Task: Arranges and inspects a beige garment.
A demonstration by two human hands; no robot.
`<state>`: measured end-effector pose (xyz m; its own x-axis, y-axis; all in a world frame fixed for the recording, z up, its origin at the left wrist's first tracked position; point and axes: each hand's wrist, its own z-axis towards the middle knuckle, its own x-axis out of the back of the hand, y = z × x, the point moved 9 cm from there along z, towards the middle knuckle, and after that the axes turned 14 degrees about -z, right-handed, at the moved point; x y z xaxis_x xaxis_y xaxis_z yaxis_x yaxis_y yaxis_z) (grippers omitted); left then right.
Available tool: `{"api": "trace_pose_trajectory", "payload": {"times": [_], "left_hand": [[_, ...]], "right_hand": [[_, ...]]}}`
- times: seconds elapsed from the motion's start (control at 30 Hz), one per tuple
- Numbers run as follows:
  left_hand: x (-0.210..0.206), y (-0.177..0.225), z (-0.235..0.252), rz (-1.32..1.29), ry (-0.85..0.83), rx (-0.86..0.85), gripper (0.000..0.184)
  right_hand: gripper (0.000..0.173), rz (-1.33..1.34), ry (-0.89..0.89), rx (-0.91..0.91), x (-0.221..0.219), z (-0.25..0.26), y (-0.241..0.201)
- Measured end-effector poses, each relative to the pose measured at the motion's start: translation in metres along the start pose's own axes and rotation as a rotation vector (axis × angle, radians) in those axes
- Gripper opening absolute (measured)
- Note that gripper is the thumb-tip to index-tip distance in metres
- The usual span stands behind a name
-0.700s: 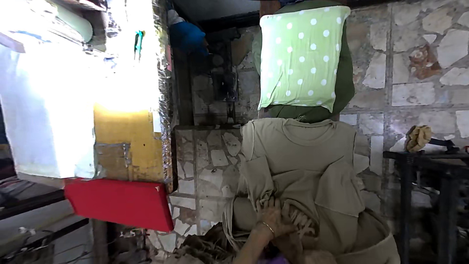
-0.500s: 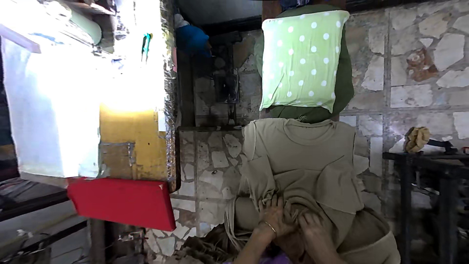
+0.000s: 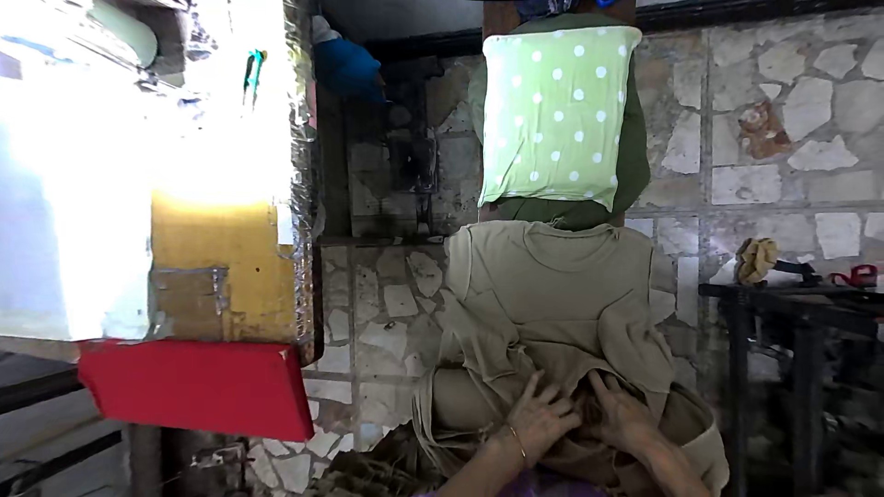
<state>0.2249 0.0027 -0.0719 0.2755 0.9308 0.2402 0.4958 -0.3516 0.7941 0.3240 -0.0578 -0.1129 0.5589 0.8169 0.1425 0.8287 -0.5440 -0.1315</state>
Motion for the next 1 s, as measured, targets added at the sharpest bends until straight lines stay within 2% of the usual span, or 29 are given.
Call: {"api": "trace_pose_trajectory", "payload": {"times": [0.07,0.2,0.33,0.67,1.0], "left_hand": [[0.012,-0.020,-0.002,0.044,-0.058,0.191,0.029],[0.049,-0.060,-0.025,0.141,-0.159,0.574,0.041],[0.064,-0.065,-0.043,0.169,-0.296,0.748,0.050],[0.051,-0.070,-0.053,0.131,-0.381,0.779,0.075],[0.044,-0.063,-0.053,0.081,-0.332,0.743,0.074]], "right_hand": [[0.105,0.003,-0.011,0.000,-0.001,-0.002,-0.003],[0.089,-0.047,-0.011,0.025,0.000,-0.008,-0.015],[0.083,-0.083,-0.022,0.064,0.004,-0.015,-0.040],[0.089,-0.108,-0.078,0.127,-0.008,-0.019,-0.055],[0.079,-0.093,-0.078,0.066,-0.011,-0.035,-0.040]]}}
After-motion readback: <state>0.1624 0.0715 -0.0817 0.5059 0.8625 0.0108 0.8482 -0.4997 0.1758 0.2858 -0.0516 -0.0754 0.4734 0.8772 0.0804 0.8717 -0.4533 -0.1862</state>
